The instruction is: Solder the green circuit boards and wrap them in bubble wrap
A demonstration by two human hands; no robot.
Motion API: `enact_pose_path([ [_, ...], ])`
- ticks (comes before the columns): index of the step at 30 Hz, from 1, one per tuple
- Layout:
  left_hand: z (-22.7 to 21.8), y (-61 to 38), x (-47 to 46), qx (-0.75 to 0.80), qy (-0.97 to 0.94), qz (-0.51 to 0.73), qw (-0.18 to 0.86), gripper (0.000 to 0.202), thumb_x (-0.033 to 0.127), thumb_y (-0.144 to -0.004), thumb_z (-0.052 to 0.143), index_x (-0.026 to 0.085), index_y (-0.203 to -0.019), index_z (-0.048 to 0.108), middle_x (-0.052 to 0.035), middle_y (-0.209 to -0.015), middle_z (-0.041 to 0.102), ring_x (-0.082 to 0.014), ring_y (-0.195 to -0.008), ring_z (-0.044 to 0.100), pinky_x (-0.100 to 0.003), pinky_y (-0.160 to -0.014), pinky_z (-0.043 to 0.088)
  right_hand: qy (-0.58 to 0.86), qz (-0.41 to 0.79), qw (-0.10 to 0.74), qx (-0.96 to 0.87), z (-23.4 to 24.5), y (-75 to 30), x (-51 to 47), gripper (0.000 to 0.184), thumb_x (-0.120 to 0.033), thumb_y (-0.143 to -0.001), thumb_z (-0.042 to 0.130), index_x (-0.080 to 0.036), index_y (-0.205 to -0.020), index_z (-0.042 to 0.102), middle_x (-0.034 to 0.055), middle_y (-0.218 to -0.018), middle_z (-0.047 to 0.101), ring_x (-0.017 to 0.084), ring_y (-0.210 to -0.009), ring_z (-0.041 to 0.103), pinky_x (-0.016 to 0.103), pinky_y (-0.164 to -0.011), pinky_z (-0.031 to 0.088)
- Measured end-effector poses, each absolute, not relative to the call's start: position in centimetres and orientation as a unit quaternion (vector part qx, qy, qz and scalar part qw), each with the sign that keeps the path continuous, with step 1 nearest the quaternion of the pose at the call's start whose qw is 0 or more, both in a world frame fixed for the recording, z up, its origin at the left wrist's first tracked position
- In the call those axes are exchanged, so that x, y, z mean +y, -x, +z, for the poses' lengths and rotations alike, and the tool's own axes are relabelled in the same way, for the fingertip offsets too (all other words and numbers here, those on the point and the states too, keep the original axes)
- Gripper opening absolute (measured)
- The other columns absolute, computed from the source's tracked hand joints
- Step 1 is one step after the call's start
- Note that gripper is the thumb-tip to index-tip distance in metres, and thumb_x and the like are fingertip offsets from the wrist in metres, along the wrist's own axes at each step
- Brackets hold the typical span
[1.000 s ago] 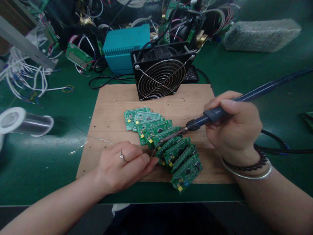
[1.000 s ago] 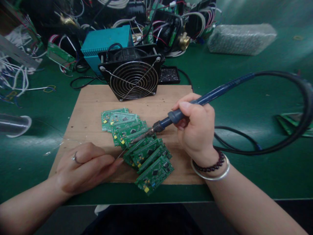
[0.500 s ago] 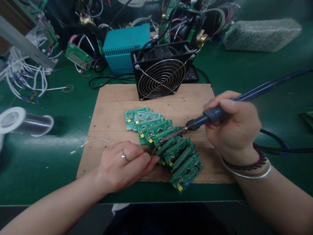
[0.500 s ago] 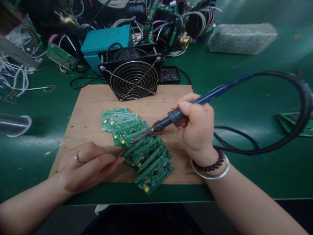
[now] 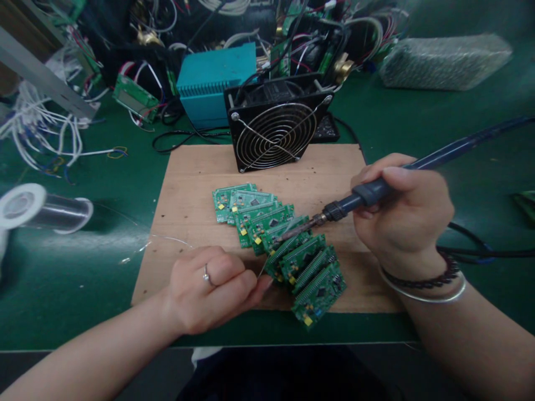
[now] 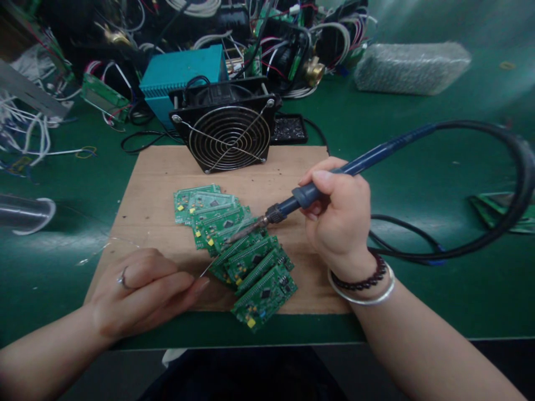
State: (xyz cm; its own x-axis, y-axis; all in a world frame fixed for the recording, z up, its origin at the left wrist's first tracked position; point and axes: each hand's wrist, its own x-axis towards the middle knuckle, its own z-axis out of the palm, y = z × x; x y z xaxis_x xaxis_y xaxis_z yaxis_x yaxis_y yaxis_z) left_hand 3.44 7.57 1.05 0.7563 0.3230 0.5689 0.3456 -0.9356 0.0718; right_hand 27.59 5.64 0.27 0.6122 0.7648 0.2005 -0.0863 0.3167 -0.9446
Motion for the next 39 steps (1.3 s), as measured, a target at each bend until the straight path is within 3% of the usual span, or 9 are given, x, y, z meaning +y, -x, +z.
enact_pose_path([
  [11,0.57,-3.66,7.50,-0.196,0.931,-0.307,0.020,0.016,0.023,-0.088,0.062,0.022,-0.073,0.055,0.0064,-0.058,0.054,-0.0080,-0.048,0.049,-0.025,-0.043,0.040,0.511,0.299,0.729,-0.345,-0.05,-27.33,5.60,0.020,-0.024,-0.073,0.054,-0.020,-0.054,0.056,-0.0024,-0.042,0.041,0.007,-0.033,0.031,0.021,-0.030,0.011],
  [27,0.81,-4.20,7.96,-0.184,0.933,-0.308,0.017,0.022,0.022,-0.089,0.059,0.020,-0.067,0.056,0.0069,-0.059,0.053,-0.0059,-0.046,0.047,-0.022,-0.042,0.037,0.522,0.294,0.728,-0.333,0.08,-27.31,5.59,0.015,-0.021,-0.067,0.053,-0.020,-0.053,0.057,-0.0028,-0.044,0.044,0.006,-0.033,0.030,0.022,-0.030,0.011],
  [39,0.66,-3.73,7.35,-0.205,0.931,-0.302,0.019,0.018,0.026,-0.091,0.057,0.023,-0.074,0.054,0.0066,-0.059,0.052,-0.0079,-0.049,0.047,-0.025,-0.045,0.038,0.537,0.294,0.722,-0.322,0.50,-27.39,5.65,0.016,-0.026,-0.065,0.056,-0.024,-0.050,0.056,-0.0024,-0.040,0.036,0.009,-0.033,0.026,0.028,-0.031,0.007],
])
